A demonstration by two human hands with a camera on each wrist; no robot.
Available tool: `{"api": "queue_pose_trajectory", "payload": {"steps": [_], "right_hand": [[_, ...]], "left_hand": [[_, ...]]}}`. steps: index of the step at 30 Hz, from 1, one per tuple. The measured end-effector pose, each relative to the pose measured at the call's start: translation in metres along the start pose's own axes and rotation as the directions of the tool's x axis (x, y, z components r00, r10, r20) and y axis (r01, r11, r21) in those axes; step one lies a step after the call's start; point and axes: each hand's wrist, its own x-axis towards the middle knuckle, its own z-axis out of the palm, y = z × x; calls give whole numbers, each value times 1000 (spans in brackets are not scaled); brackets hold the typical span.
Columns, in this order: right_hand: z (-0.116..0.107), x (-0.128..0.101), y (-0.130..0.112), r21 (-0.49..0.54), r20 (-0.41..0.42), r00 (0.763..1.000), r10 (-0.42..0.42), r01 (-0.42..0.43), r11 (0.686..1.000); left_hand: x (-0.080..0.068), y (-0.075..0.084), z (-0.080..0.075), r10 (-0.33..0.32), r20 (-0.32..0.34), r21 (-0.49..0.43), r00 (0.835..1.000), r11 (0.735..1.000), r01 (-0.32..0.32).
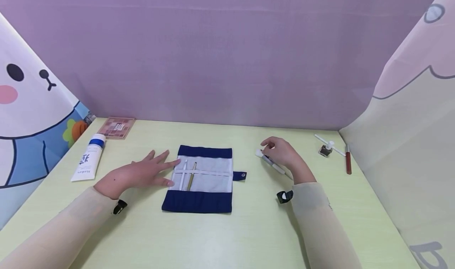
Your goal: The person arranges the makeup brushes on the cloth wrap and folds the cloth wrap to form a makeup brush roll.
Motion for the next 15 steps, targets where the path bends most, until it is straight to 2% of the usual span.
{"api": "queue_pose_trajectory", "payload": {"steps": [3, 15], "right_hand": [[1, 0, 5, -7, 3, 1000, 16, -16, 1000], [6, -2, 7, -78, 27, 999, -17, 20, 997]], "left_hand": [[0, 0, 0, -5, 3, 0, 1000, 1000, 5], [-1, 2, -1, -5, 2, 0, 1000, 1000, 5]]}}
